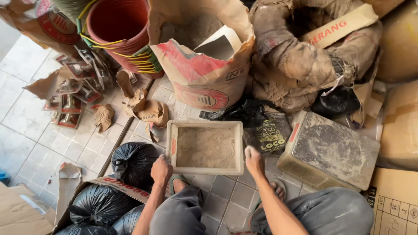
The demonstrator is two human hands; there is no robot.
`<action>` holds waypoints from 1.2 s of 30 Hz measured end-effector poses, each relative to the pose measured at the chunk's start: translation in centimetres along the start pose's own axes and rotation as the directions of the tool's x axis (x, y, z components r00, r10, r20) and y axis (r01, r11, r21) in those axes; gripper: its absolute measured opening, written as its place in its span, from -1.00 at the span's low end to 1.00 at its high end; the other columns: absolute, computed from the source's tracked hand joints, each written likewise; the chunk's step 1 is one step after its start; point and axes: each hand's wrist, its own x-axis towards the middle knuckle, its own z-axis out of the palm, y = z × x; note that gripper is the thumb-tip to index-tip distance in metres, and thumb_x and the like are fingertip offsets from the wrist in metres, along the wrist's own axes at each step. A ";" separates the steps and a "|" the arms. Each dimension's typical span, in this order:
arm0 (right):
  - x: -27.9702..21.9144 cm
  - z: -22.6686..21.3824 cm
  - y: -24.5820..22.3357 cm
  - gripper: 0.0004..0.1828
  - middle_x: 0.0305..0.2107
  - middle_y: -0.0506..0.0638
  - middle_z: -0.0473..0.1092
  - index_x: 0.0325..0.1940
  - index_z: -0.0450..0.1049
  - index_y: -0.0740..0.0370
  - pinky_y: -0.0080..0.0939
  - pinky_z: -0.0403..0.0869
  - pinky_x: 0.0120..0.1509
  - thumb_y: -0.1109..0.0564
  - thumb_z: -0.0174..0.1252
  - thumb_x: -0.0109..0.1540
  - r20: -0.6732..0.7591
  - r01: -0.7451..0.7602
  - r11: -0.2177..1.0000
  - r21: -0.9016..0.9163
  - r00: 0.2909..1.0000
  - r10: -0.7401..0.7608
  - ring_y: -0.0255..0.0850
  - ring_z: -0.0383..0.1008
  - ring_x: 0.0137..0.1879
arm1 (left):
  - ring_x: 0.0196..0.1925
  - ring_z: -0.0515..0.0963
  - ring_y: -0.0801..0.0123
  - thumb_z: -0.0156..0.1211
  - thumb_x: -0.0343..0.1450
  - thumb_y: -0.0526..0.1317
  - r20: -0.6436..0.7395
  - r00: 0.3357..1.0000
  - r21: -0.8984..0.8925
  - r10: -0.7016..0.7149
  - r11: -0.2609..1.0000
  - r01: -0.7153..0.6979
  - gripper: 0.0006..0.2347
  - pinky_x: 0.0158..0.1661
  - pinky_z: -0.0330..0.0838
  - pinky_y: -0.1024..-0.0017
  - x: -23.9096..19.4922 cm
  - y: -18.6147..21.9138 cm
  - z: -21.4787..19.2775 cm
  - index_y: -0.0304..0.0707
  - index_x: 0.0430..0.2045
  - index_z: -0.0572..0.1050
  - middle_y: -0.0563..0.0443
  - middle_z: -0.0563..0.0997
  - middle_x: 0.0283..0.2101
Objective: The person scoops grey cement powder from a large bag into a small black plastic bag held in a tray.
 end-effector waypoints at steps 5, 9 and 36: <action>8.6 -2.3 -5.5 -0.57 0.14 0.19 0.55 0.36 0.50 0.05 0.23 0.46 0.44 -0.03 0.08 0.42 -0.247 0.048 0.998 -0.044 0.967 -0.057 0.16 0.48 0.36 | 0.29 0.57 -0.28 0.14 0.46 0.09 -0.039 0.997 -0.068 0.071 0.995 -0.073 -0.43 0.26 0.51 -0.19 -4.2 3.0 -6.6 -0.02 0.41 0.35 -0.23 0.51 0.31; 13.6 -5.0 -10.3 -0.15 0.23 0.34 0.15 0.60 0.20 0.01 0.37 0.40 0.08 0.20 0.25 0.21 -0.405 0.293 0.785 -0.546 0.728 -0.553 0.37 0.27 0.10 | 0.28 0.56 -0.06 0.11 0.47 0.18 -0.136 0.957 -0.074 0.256 0.961 -0.267 -0.41 0.19 0.42 0.05 -6.0 5.1 -12.3 -0.22 0.31 0.43 -0.16 0.53 0.26; -5.5 -17.0 -17.4 0.36 0.06 0.42 0.57 0.40 0.44 0.48 0.17 0.58 0.24 -0.78 -0.47 0.18 0.302 -0.011 0.422 0.906 0.717 -0.628 0.16 0.60 0.13 | -0.52 0.47 0.59 0.35 0.49 0.04 -0.243 0.794 -0.638 0.557 0.525 -0.564 -0.65 -0.41 0.43 0.44 -19.0 26.6 -21.1 -0.13 -0.65 0.63 0.09 0.53 -0.73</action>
